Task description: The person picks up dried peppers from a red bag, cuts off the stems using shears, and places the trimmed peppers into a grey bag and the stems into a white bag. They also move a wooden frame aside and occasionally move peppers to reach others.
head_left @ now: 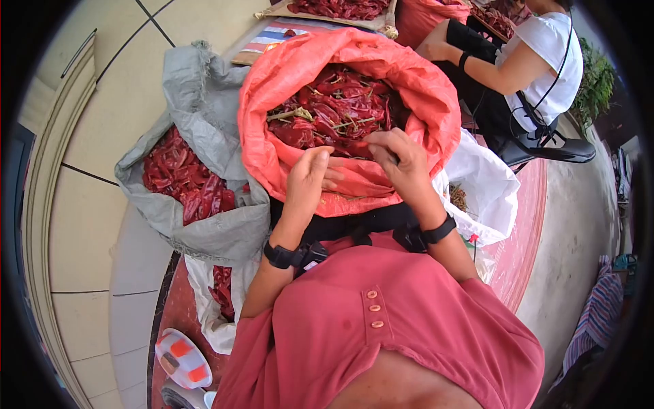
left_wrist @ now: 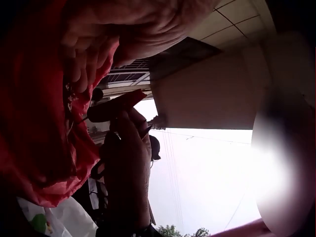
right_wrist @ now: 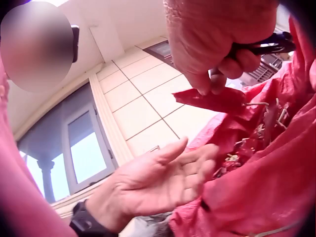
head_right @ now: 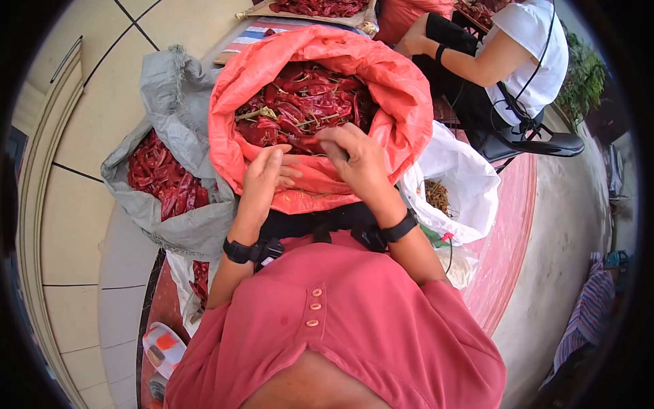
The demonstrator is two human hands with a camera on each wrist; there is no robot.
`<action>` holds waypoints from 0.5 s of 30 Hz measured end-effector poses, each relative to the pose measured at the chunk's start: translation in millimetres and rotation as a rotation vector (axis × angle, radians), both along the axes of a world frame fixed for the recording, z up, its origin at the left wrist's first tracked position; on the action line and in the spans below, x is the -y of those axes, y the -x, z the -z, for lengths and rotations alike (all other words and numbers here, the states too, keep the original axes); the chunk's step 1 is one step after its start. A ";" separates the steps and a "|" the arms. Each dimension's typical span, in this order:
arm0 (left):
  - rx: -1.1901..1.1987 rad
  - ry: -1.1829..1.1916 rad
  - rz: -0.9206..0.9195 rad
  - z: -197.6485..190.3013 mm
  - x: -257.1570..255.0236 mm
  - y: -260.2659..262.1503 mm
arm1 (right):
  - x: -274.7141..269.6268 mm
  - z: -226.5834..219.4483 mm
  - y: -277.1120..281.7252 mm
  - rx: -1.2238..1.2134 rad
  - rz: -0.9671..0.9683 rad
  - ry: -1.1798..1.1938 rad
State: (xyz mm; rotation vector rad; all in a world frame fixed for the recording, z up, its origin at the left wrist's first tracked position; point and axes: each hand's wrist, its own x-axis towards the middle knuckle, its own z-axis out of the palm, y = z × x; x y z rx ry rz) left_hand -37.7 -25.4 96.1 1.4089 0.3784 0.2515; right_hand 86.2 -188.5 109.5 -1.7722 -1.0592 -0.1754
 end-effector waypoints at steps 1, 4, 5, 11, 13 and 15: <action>0.040 0.183 0.070 -4.2 -0.4 -1.8 | 0.2 -5.9 7.1 0.052 -0.050 -0.045; 0.182 0.520 0.213 -9.3 -1.9 -13.9 | -4.7 -4.3 23.2 0.180 -0.151 -0.036; 0.233 0.491 0.219 -5.2 -2.6 -18.4 | -5.8 -0.6 26.5 0.194 -0.167 0.019; 0.327 0.160 0.129 -0.6 -0.7 -22.2 | -7.6 2.3 15.0 0.043 -0.171 -0.151; 0.347 0.101 0.086 -1.6 7.4 -19.6 | -13.1 1.6 16.5 -0.295 -0.136 -0.247; 0.297 -0.100 0.067 -7.0 13.2 -18.3 | -17.6 2.3 17.1 -0.493 -0.138 -0.280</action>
